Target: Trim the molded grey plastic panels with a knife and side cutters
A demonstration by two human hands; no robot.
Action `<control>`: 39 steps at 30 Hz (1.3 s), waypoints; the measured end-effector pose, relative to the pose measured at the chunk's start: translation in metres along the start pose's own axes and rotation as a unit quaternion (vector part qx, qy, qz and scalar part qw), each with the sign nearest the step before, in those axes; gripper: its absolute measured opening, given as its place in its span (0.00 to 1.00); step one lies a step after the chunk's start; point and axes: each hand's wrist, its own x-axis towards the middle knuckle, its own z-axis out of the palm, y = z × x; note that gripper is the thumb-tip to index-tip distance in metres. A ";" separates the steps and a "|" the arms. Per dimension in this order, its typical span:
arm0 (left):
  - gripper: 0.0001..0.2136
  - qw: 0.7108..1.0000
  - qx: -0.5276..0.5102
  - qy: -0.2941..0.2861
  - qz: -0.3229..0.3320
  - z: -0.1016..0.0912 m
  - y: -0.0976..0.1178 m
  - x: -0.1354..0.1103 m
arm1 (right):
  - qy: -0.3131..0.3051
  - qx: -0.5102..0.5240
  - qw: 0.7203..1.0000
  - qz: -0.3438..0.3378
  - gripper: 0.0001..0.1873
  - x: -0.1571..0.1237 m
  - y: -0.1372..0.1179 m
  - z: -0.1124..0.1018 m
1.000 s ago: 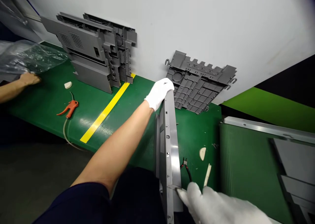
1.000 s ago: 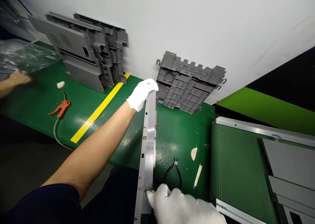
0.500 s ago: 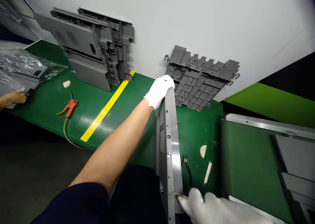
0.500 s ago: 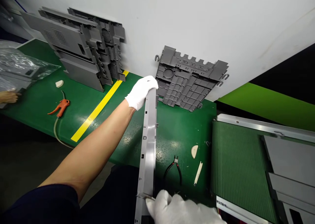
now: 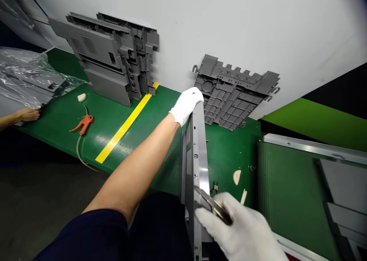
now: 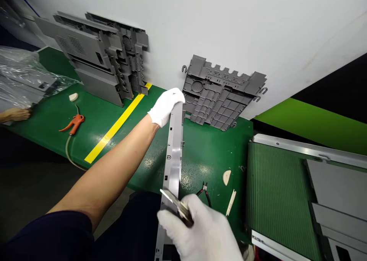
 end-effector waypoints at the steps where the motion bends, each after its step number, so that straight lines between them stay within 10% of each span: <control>1: 0.08 1.000 -0.001 0.003 -0.001 0.000 0.000 0.000 | -0.023 0.025 0.999 0.041 0.15 0.003 -0.005 0.000; 6: 0.06 1.000 -0.028 0.001 -0.009 0.000 0.003 -0.003 | -0.116 0.106 0.983 0.093 0.19 0.013 -0.006 -0.022; 17: 0.21 0.985 -0.129 -0.006 -0.111 -0.009 -0.002 0.006 | 0.054 -0.090 0.987 -0.121 0.30 0.141 -0.011 -0.091; 23: 0.17 0.986 -0.131 -0.011 -0.101 -0.012 -0.012 0.013 | 0.093 -0.279 0.951 -0.091 0.34 0.199 -0.036 -0.099; 39: 0.14 0.981 -0.128 -0.008 -0.148 -0.010 -0.005 0.011 | 0.109 -0.434 0.889 -0.100 0.37 0.198 -0.048 -0.101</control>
